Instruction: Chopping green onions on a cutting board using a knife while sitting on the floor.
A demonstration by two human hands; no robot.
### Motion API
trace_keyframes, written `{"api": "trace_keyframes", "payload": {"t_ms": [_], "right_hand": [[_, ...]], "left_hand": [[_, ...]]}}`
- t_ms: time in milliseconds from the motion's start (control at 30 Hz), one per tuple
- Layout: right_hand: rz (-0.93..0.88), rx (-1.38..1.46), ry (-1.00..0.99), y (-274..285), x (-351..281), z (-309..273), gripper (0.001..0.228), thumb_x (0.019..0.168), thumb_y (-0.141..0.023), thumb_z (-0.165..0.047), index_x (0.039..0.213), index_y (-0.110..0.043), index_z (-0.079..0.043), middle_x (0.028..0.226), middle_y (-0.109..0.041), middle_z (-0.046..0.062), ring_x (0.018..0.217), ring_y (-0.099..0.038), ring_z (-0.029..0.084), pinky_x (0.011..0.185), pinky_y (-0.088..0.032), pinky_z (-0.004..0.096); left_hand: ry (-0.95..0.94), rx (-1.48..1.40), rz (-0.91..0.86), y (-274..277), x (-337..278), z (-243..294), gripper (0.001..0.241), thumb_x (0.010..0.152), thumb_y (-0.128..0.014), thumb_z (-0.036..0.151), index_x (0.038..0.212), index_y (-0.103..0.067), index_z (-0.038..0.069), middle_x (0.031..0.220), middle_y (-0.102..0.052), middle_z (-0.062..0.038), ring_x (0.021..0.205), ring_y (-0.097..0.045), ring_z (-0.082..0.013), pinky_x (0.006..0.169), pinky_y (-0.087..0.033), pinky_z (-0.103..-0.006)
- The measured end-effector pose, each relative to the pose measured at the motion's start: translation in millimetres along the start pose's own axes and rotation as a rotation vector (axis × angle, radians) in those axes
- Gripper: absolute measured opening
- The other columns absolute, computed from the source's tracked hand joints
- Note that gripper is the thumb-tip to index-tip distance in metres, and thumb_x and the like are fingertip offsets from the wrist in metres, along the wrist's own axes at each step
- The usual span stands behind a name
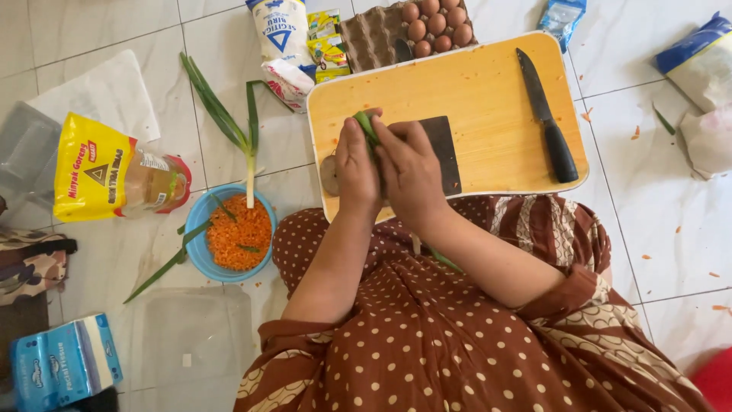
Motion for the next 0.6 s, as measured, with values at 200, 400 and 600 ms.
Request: {"api": "trace_keyframes", "payload": {"t_ms": [200,400,600], "right_hand": [[-0.008,-0.005,0.154,-9.1,3.6,-20.1,0.027,0.106,-0.053,-0.007,0.128,-0.067,0.001,0.115,-0.059,0.014,0.104,-0.059,0.029,0.094,-0.049,0.031],[-0.318,-0.025,0.072,31.9,-12.7,-11.7,0.034,0.101,-0.061,-0.032,0.132,-0.069,-0.021,0.13,-0.059,0.0,0.128,-0.043,0.029,0.105,-0.029,0.042],[-0.461,-0.475,-0.51,123.7,-21.5,78.8,0.051,0.101,-0.059,-0.03,0.151,-0.05,-0.021,0.145,-0.039,0.013,0.134,-0.027,0.032,0.11,-0.029,0.059]], "left_hand": [[0.086,-0.205,-0.101,-4.8,-3.4,2.2,0.041,0.115,-0.038,0.051,0.124,-0.049,0.013,0.131,-0.063,-0.014,0.119,-0.057,-0.0201,0.107,-0.046,-0.0368],[-0.204,0.246,-0.142,27.9,26.3,57.6,0.03,0.113,-0.038,0.042,0.116,-0.047,0.014,0.094,-0.068,-0.011,0.062,-0.07,-0.0176,0.051,-0.06,-0.0267],[-0.593,1.473,-0.324,10.5,41.3,80.6,0.024,0.102,-0.072,0.014,0.117,-0.055,0.007,0.102,-0.063,-0.01,0.061,-0.055,-0.0157,0.044,-0.049,-0.0247]]}}
Point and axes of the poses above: each hand's wrist, its own x-axis towards the middle knuckle, its own y-axis out of the back of the hand, z = x × y, the point moved 3 cm from there along x, towards the middle knuckle
